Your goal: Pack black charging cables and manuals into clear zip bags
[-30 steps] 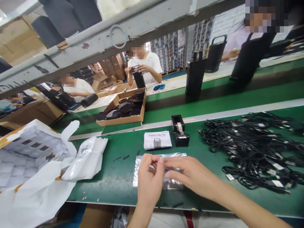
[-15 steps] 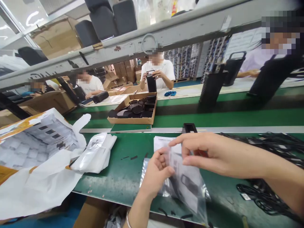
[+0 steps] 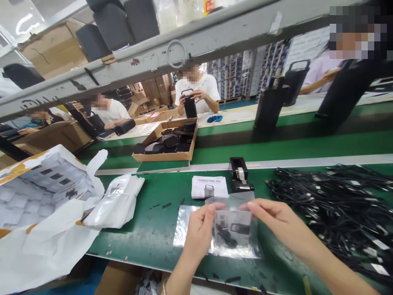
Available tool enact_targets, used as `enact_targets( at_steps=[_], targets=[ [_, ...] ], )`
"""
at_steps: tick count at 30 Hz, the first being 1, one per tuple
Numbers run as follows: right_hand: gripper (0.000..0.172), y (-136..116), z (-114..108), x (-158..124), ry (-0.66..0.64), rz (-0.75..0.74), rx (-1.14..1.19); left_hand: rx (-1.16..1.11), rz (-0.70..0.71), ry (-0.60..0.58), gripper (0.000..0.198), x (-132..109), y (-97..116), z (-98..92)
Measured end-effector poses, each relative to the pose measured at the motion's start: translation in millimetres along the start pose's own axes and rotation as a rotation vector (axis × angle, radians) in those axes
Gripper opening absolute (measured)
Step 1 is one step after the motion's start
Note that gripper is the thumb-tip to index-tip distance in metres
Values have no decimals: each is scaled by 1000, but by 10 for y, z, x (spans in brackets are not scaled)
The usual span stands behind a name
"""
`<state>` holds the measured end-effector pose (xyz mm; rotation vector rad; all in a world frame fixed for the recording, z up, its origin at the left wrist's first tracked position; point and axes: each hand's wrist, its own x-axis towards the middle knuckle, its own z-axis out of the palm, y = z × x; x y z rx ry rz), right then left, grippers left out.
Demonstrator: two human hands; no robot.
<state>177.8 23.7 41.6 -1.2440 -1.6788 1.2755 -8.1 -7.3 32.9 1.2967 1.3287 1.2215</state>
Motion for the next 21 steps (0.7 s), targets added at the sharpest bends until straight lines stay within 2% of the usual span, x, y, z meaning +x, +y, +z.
enact_targets(
  at_steps=[2,5,10,12,14,16,17,19,21],
  targets=[
    [37,-11,-23,15,14,18,57,-5,-21,2,33,20,-29,12],
    [26,25,-72,33,-39,7,70,1,-44,-6,18,50,-67,14],
    [19,94,-160,69,-37,-111,-66,23,-24,-65,18,66,-73,-89],
    [22,116,-176,85,-31,-153,-92,-137,-46,-89,22,69,-74,-126],
    [24,139,-175,95,-16,-176,-93,-348,-82,-107,36,76,-79,-122],
    [24,161,-164,100,-19,-184,-73,-416,-124,-108,50,88,-91,-73],
    [24,172,-159,103,-35,-187,-63,-370,-148,-103,51,95,-101,-38],
    [24,189,-160,122,-48,-193,-66,-224,-186,-72,39,108,-132,34],
    [22,199,-178,170,80,-178,-129,-132,-200,-26,29,116,-175,85]
  ],
)
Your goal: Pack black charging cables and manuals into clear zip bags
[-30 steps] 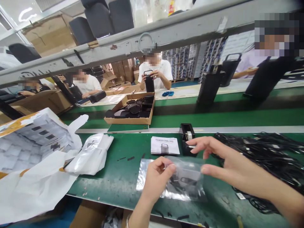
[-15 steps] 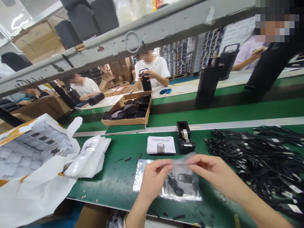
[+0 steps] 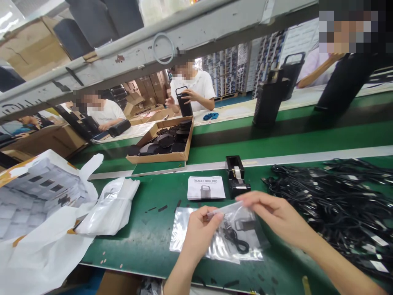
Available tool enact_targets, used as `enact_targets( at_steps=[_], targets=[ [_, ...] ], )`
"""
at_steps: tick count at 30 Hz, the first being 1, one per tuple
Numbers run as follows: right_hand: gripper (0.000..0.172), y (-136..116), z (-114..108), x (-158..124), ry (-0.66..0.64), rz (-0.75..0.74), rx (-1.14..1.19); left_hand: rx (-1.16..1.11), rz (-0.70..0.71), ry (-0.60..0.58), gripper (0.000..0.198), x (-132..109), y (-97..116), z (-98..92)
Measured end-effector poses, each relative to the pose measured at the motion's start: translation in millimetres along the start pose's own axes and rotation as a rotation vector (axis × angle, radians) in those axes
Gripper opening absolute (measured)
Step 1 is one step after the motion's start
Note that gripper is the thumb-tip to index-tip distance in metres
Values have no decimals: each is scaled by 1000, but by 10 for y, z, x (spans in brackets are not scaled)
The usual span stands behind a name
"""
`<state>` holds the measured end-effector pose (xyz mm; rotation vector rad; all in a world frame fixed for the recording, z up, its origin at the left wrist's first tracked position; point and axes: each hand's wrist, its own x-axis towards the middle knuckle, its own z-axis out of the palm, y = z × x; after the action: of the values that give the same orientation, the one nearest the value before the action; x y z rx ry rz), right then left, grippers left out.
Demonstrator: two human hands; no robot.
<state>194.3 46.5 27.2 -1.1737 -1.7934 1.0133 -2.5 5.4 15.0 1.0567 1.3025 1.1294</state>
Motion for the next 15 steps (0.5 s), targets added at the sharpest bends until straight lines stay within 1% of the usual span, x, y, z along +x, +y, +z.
enact_targets(
  at_steps=[2,3,4,6,9,12,15],
  targets=[
    [25,16,-23,91,198,88,-137,18,19,50,28,7,-46,18],
    [29,21,-34,150,274,142,-199,12,28,71,28,7,-65,19],
    [30,26,-43,215,312,191,-242,5,36,84,28,4,-82,18],
    [28,32,-48,344,284,254,-255,-8,50,88,28,-3,-105,17],
    [29,36,-5,467,200,305,-145,-8,68,83,28,-13,-119,22],
    [27,26,91,454,206,330,8,12,81,100,28,-14,-127,26],
    [29,41,204,348,231,299,101,14,82,115,28,-6,-144,18]
  ],
)
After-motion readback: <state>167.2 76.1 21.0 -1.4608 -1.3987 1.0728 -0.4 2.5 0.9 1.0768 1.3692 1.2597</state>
